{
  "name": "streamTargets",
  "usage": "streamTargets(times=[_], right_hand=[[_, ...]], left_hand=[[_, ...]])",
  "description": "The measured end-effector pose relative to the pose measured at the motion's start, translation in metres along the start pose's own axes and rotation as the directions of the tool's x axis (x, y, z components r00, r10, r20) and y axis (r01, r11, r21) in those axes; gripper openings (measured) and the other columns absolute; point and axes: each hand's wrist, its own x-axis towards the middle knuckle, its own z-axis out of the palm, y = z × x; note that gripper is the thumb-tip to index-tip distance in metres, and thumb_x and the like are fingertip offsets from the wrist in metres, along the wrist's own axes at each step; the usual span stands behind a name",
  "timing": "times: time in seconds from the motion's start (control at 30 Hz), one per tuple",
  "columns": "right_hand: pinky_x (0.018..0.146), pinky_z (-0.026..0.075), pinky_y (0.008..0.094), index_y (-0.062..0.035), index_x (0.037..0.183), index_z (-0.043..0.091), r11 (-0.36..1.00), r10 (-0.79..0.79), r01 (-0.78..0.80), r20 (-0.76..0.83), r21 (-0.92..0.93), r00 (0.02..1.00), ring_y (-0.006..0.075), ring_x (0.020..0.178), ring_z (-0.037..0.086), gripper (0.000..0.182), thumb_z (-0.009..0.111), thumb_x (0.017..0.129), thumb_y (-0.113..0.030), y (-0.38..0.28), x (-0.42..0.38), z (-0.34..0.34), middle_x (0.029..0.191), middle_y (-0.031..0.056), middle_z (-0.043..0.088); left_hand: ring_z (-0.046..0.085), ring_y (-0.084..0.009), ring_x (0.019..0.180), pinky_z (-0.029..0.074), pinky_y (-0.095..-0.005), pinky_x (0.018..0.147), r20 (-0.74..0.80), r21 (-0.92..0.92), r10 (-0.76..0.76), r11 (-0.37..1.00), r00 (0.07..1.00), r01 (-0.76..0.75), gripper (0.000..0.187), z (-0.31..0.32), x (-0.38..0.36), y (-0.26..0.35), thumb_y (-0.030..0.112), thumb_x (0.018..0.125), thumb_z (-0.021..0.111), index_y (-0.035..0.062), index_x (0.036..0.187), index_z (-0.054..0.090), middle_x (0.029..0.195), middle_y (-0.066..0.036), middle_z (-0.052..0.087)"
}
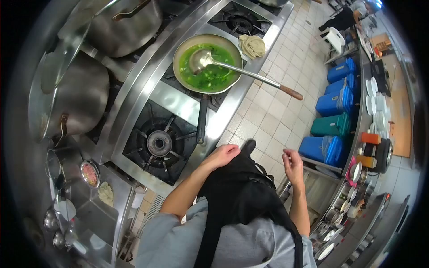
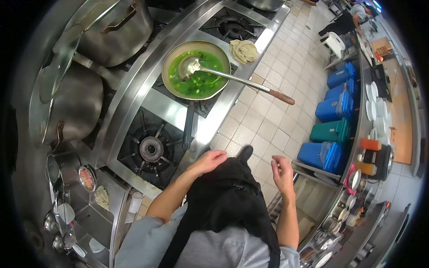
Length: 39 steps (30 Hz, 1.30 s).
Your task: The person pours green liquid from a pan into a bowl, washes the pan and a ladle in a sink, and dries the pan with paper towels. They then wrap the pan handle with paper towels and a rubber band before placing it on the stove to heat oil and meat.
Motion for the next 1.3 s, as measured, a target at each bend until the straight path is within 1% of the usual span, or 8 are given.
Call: streamTargets(times=[0.07, 0.3, 0.47, 0.77, 0.9, 0.93, 1.07, 1.3], right_hand=[[0.072, 0.053, 0.0277, -0.0051, 0.112, 0.069, 0.991, 0.123, -0.123, 0.016, 0.047, 0.992, 0.0158, 0.085, 0.064, 0.016, 0.062, 0.100, -0.013, 0.017, -0.025, -0.016, 0.099, 0.0084, 0.069], [0.070, 0.052, 0.0270, -0.0029, 0.110, 0.068, 0.647, 0.488, -0.494, 0.182, 0.582, 0.854, 0.0114, 0.081, 0.063, 0.029, 0.063, 0.101, -0.029, 0.168, 0.069, -0.024, 0.098, 0.0025, 0.067], [0.066, 0.050, 0.0275, -0.0042, 0.107, 0.068, 0.763, 0.346, -0.477, 0.347, 0.438, 0.872, 0.0121, 0.079, 0.063, 0.033, 0.060, 0.102, -0.035, 0.245, 0.173, -0.046, 0.093, 0.0023, 0.068], [0.067, 0.050, 0.0260, -0.0030, 0.110, 0.067, 0.819, 0.257, -0.380, 0.317, 0.430, 0.913, 0.0106, 0.079, 0.061, 0.033, 0.058, 0.103, -0.034, 0.257, 0.316, -0.053, 0.094, 0.0016, 0.066], [0.067, 0.050, 0.0257, -0.0032, 0.112, 0.067, 0.683, 0.395, -0.544, 0.379, 0.487, 0.837, 0.0105, 0.080, 0.061, 0.031, 0.059, 0.103, -0.031, 0.276, 0.287, -0.011, 0.097, 0.0019, 0.067], [0.067, 0.050, 0.0258, -0.0029, 0.110, 0.067, 0.664, 0.410, -0.590, 0.437, 0.459, 0.801, 0.0106, 0.080, 0.062, 0.030, 0.060, 0.102, -0.031, 0.291, 0.271, 0.005, 0.097, 0.0018, 0.067], [0.064, 0.048, 0.0252, -0.0027, 0.109, 0.067, 0.653, 0.444, -0.675, 0.549, 0.343, 0.708, 0.0091, 0.072, 0.059, 0.027, 0.058, 0.103, -0.027, 0.316, 0.205, 0.051, 0.084, -0.0001, 0.066], [0.063, 0.045, 0.0237, -0.0013, 0.108, 0.067, 0.521, 0.526, -0.766, 0.565, 0.377, 0.635, 0.0055, 0.070, 0.052, 0.025, 0.060, 0.103, -0.024, 0.329, 0.171, 0.090, 0.080, -0.0027, 0.061]], left_hand=[[0.066, -0.0186, 0.102, 0.051, -0.0291, 0.089, -0.125, -0.170, 0.070, 0.981, 0.990, -0.091, 0.041, 0.024, 0.012, 0.014, 0.033, 0.098, 0.063, 0.0007, 0.123, 0.066, 0.110, -0.012, 0.072], [0.064, -0.0177, 0.108, 0.053, -0.0318, 0.086, -0.245, -0.362, -0.197, 0.927, 0.949, 0.099, 0.047, 0.007, 0.158, 0.013, 0.038, 0.102, 0.057, 0.0033, 0.134, 0.059, 0.119, -0.009, 0.067], [0.066, -0.0134, 0.092, 0.054, -0.0286, 0.076, -0.403, -0.750, -0.502, 0.660, 0.765, 0.038, 0.029, 0.031, 0.193, 0.026, 0.028, 0.101, 0.060, 0.0063, 0.120, 0.064, 0.106, -0.004, 0.068], [0.066, -0.0141, 0.094, 0.053, -0.0290, 0.078, -0.481, -0.856, -0.594, 0.475, 0.645, -0.201, 0.046, 0.031, 0.295, 0.009, 0.026, 0.093, 0.073, 0.0066, 0.131, 0.054, 0.099, -0.003, 0.064], [0.063, -0.0214, 0.103, 0.051, -0.0382, 0.089, -0.519, -0.850, -0.530, 0.402, 0.671, -0.340, 0.078, 0.028, 0.331, 0.007, 0.025, 0.088, 0.079, 0.0039, 0.146, 0.032, 0.112, -0.008, 0.061], [0.063, -0.0207, 0.103, 0.051, -0.0379, 0.086, -0.489, -0.871, -0.646, 0.332, 0.586, -0.361, 0.062, 0.028, 0.338, 0.025, 0.020, 0.088, 0.080, 0.0073, 0.137, 0.045, 0.109, -0.005, 0.063], [0.062, -0.0129, 0.101, 0.050, -0.0311, 0.084, -0.545, -0.838, -0.572, 0.353, 0.614, -0.415, 0.024, 0.019, 0.351, 0.023, 0.020, 0.091, 0.077, 0.0162, 0.109, 0.063, 0.103, 0.002, 0.065], [0.060, -0.0122, 0.093, 0.046, -0.0278, 0.080, -0.494, -0.867, -0.643, 0.318, 0.585, -0.383, 0.019, 0.004, 0.370, 0.013, 0.025, 0.094, 0.072, 0.0172, 0.111, 0.067, 0.099, 0.004, 0.064]])
